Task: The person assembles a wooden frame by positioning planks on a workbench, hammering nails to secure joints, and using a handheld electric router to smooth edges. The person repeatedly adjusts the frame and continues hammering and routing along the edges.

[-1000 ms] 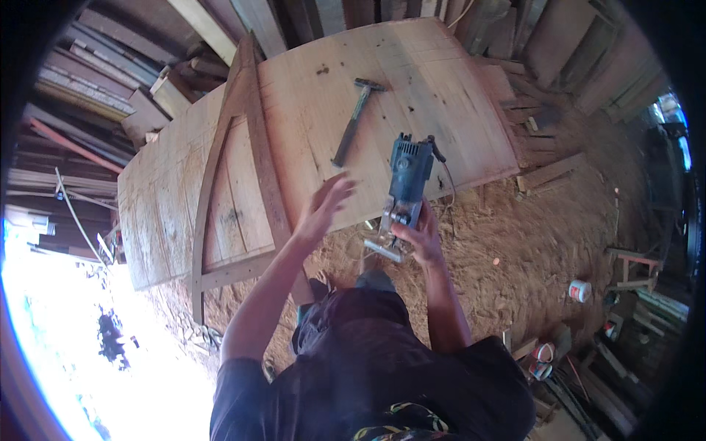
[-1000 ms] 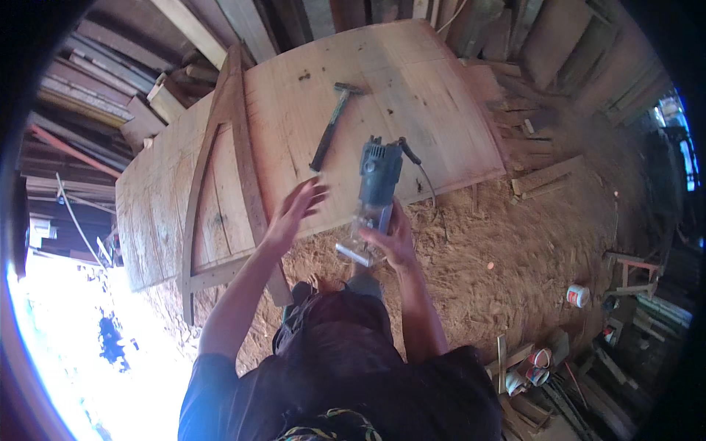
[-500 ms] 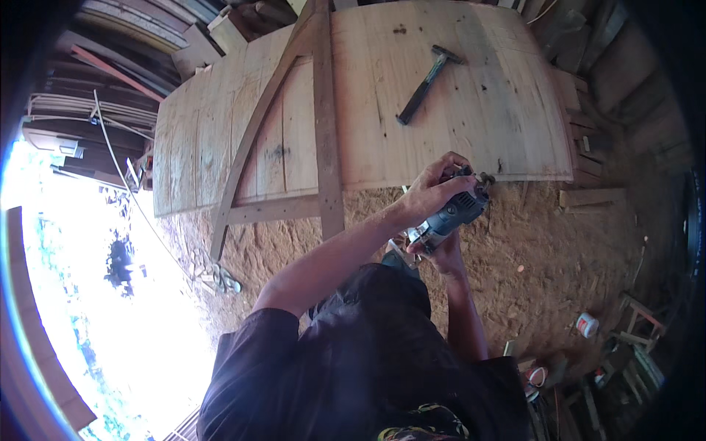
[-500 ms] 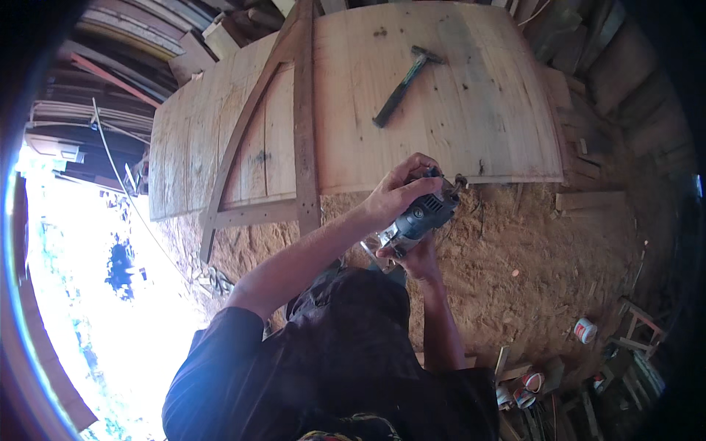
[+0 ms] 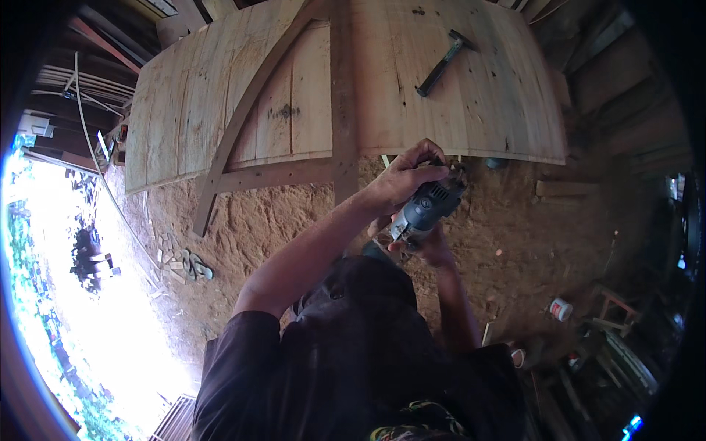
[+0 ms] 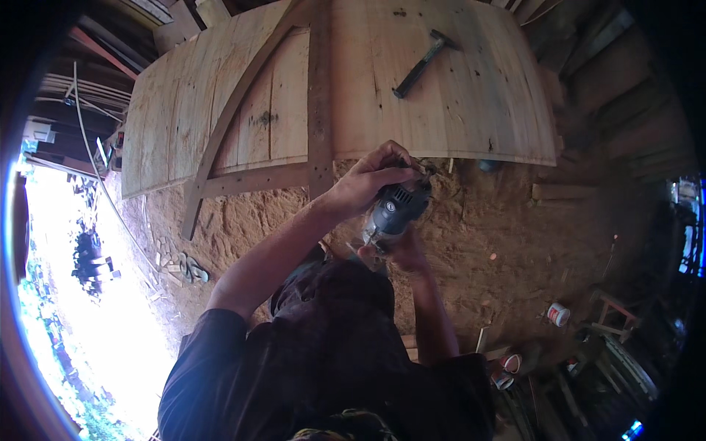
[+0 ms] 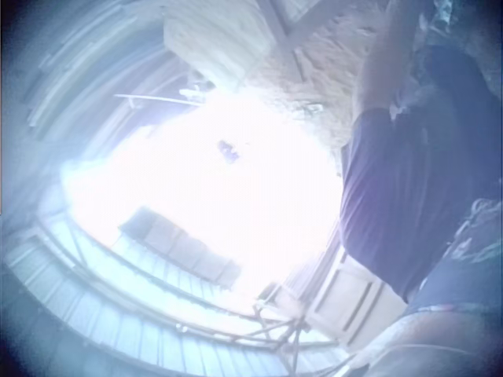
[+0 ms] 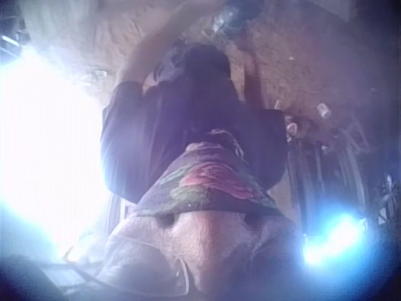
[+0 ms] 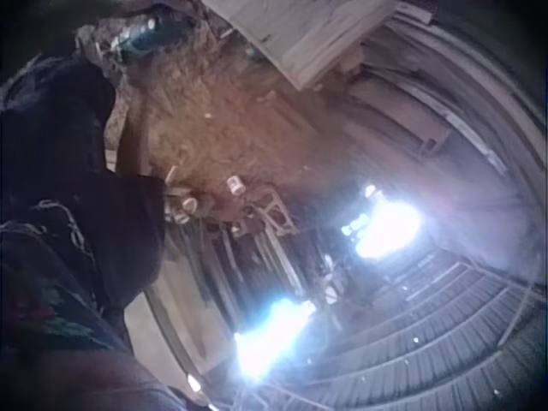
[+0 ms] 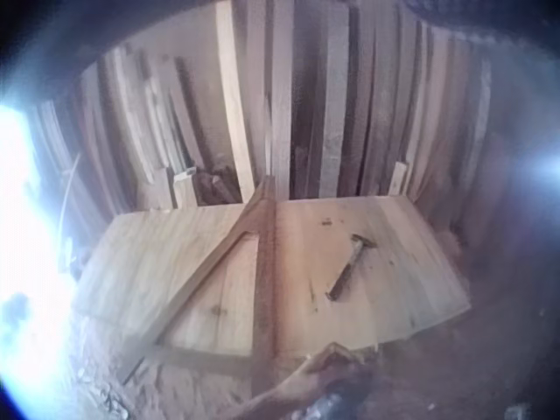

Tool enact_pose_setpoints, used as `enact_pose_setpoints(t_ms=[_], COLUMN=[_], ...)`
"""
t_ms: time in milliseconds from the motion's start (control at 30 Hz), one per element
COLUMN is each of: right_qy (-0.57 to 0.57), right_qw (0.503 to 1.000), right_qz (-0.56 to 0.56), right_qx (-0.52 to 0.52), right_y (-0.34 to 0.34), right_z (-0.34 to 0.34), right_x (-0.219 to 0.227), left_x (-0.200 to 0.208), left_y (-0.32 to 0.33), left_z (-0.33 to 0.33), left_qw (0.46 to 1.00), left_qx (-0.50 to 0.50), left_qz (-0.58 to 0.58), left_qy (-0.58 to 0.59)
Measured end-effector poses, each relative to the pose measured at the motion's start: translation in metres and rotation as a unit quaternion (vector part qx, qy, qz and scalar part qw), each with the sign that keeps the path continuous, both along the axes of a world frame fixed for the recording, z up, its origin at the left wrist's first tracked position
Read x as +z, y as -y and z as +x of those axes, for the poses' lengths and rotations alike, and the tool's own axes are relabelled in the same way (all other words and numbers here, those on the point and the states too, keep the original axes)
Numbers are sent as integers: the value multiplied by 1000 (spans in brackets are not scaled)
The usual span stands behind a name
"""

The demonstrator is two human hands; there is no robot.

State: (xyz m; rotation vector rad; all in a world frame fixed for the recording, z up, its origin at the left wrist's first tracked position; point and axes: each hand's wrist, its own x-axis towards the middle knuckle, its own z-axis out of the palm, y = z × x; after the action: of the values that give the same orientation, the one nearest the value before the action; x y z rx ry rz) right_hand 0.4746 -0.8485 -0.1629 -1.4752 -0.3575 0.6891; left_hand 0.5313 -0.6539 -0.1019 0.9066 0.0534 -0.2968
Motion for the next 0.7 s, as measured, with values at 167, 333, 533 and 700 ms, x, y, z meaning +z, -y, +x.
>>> enact_pose_setpoints(t_ms=[167, 333, 533, 700], right_qy=[1, 26, 27, -61], right_qw=[1000, 1000, 993, 970], right_qz=[1, -4, -27, 108], right_qx=[-26, -11, -109, -207], right_y=[-18, -26, -53, -82], right_z=[-19, -28, -28, 7], right_x=[9, 4, 15, 14], left_x=[11, 16, 35, -55], left_y=[-18, -36, -76, -167], left_z=[-19, -29, -13, 24], left_qw=[999, 998, 990, 917], left_qx=[4, -47, 1, 213], left_qz=[28, 3, 142, 337], left_qy=[34, 45, 8, -24])
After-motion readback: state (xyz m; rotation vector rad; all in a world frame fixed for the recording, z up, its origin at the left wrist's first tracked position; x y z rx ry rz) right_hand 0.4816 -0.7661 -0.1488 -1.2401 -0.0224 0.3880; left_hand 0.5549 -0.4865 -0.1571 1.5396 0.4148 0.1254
